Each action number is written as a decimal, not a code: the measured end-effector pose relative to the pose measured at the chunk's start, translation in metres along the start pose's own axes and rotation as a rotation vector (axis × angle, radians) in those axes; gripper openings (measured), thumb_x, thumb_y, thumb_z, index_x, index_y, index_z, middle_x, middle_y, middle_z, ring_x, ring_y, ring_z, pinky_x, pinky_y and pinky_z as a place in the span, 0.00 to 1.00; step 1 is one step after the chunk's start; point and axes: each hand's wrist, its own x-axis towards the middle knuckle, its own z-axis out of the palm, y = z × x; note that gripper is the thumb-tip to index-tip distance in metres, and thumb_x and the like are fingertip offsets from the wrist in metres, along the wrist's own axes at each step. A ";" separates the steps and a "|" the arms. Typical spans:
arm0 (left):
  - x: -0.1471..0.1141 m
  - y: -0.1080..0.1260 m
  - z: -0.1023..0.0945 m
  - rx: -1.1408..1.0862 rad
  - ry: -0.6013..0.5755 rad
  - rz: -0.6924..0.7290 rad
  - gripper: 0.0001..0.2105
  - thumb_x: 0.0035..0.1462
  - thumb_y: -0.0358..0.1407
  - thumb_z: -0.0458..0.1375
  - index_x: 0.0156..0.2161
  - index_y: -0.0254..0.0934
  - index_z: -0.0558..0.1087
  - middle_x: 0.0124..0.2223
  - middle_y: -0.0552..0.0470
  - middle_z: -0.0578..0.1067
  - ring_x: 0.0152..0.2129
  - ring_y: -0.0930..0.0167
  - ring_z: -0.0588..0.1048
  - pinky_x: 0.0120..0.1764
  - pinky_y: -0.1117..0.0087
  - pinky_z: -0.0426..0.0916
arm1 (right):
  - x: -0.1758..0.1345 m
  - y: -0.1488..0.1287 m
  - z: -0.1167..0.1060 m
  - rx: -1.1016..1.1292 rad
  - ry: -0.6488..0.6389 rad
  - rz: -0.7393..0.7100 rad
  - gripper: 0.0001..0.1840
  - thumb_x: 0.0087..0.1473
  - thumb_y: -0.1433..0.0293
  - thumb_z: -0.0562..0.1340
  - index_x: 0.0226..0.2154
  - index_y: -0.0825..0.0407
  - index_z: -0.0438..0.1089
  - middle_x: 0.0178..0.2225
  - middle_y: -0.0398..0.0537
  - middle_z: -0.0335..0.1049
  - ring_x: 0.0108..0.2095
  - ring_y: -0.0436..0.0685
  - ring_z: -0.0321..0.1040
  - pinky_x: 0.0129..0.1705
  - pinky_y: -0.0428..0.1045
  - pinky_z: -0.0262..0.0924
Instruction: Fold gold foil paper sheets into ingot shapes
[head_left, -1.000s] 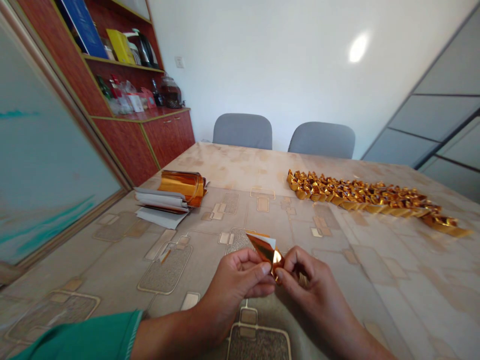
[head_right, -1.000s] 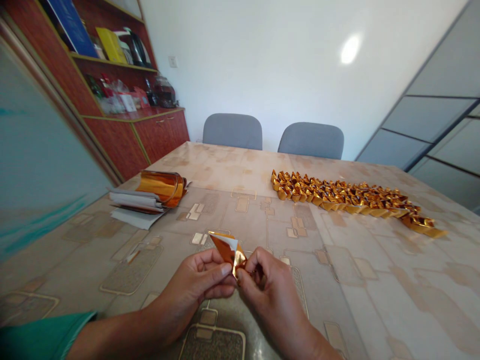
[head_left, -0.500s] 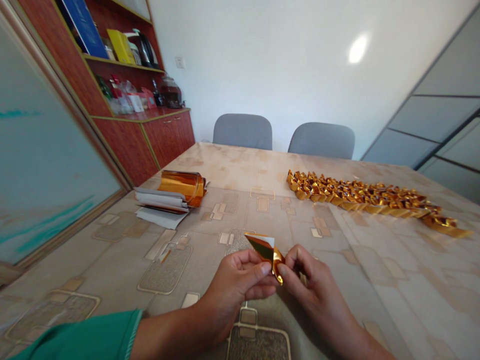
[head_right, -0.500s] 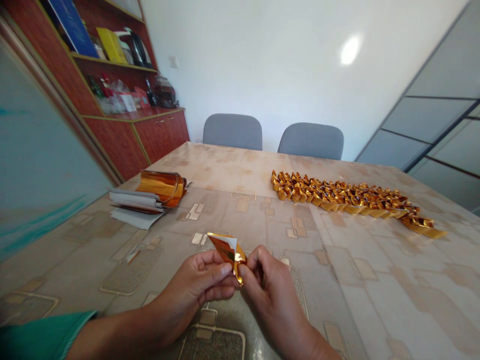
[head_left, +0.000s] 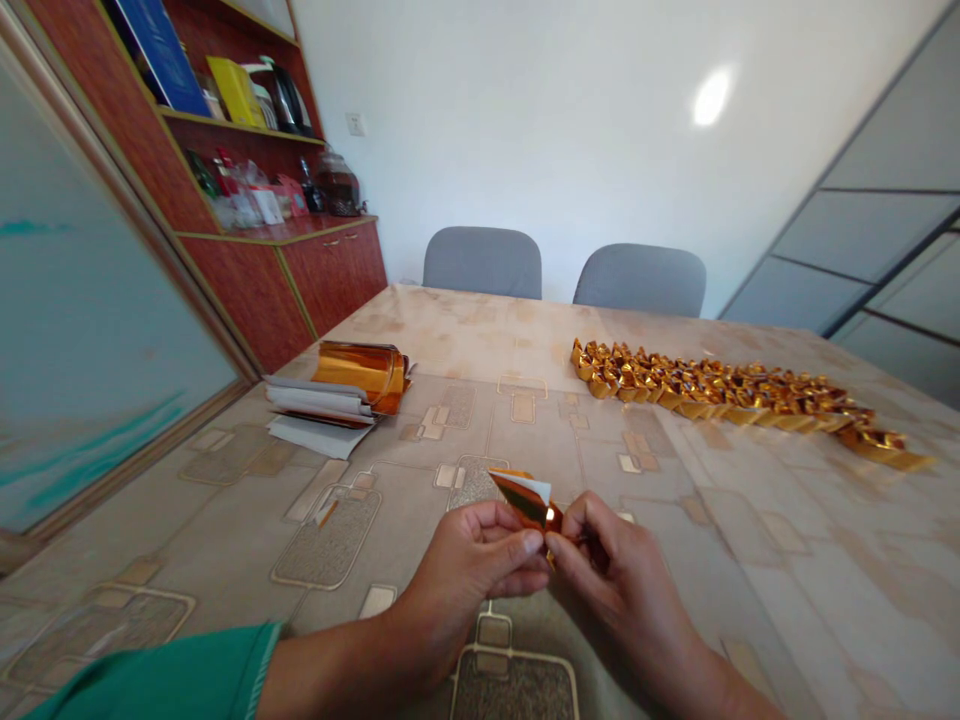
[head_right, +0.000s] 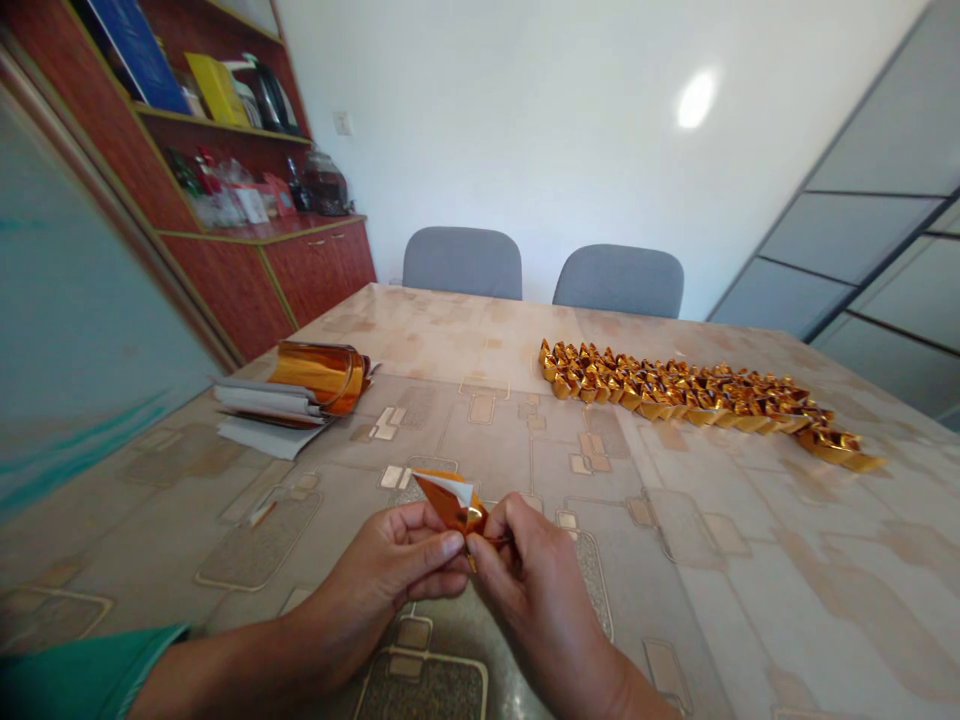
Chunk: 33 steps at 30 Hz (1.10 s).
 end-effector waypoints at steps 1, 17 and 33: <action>0.000 0.000 0.000 -0.007 0.001 0.000 0.20 0.37 0.40 0.75 0.33 0.30 0.75 0.32 0.49 0.79 0.26 0.74 0.76 0.33 0.73 0.73 | 0.000 0.000 -0.001 0.022 -0.006 0.006 0.13 0.58 0.67 0.59 0.24 0.48 0.57 0.20 0.36 0.56 0.21 0.49 0.52 0.21 0.45 0.45; 0.000 0.008 -0.003 -0.015 -0.089 -0.028 0.17 0.42 0.38 0.72 0.36 0.29 0.77 0.38 0.44 0.79 0.32 0.69 0.77 0.40 0.67 0.73 | 0.004 -0.010 -0.026 0.117 -0.298 -0.035 0.08 0.60 0.64 0.62 0.31 0.50 0.70 0.30 0.44 0.70 0.31 0.54 0.65 0.33 0.48 0.56; 0.004 0.004 -0.004 0.025 -0.135 0.087 0.15 0.48 0.37 0.69 0.40 0.31 0.75 0.40 0.45 0.78 0.37 0.68 0.75 0.44 0.67 0.68 | 0.002 -0.001 -0.006 0.034 -0.085 0.033 0.09 0.50 0.73 0.63 0.28 0.48 0.59 0.23 0.37 0.60 0.24 0.50 0.56 0.25 0.46 0.49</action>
